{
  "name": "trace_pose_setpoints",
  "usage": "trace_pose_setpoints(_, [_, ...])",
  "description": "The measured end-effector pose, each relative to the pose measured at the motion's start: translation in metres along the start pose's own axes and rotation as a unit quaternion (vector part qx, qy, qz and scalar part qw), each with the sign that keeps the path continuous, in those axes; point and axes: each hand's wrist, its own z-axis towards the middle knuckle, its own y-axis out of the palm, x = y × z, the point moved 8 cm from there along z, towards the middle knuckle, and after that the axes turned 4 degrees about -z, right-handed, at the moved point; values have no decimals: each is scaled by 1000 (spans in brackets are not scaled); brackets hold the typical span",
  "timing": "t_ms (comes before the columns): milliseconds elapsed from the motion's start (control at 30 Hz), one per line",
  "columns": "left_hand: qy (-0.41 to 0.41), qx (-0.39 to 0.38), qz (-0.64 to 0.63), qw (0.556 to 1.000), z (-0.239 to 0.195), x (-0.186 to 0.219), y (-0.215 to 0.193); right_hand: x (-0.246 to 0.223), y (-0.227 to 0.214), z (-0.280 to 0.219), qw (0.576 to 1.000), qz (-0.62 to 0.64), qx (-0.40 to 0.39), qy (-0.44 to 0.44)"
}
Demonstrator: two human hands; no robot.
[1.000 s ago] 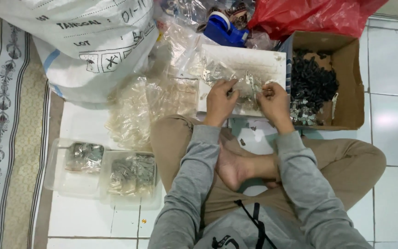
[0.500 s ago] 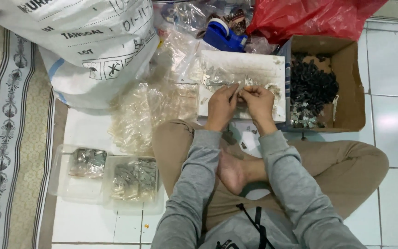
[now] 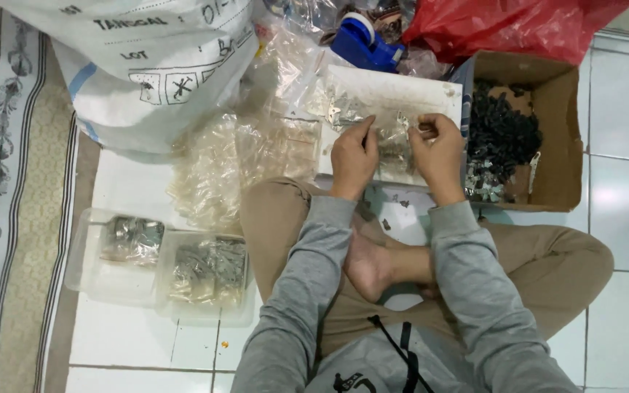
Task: The person sits on the floor and sorts small metal hardware pieces from a white tray into a clear plastic bag. They then pick up small black plastic components from a cardboard box and place them into the same bag.
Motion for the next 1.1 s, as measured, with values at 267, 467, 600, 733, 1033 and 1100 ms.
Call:
trace_pose_setpoints(267, [-23,5,-21,1000,1,-3,3,22,25,3,989,-144,-40,6])
trace_pose_setpoints(467, [-41,0,-52,998,1,-6,5,41,43,15,988,-133,-52,58])
trace_pose_setpoints(600, [-35,-4,-54,998,1,-15,8,56,56,25,979,-118,-88,142])
trace_pose_setpoints(733, [-56,-7,-69,996,1,-9,6,74,73,37,971,-135,-114,163])
trace_pose_setpoints(1033, [-55,3,-71,996,0,-10,3,25,44,14,974,-152,-139,93])
trace_pose_setpoints(1100, [-56,-5,-60,997,3,-7,2,31,29,9,985,-57,-105,122])
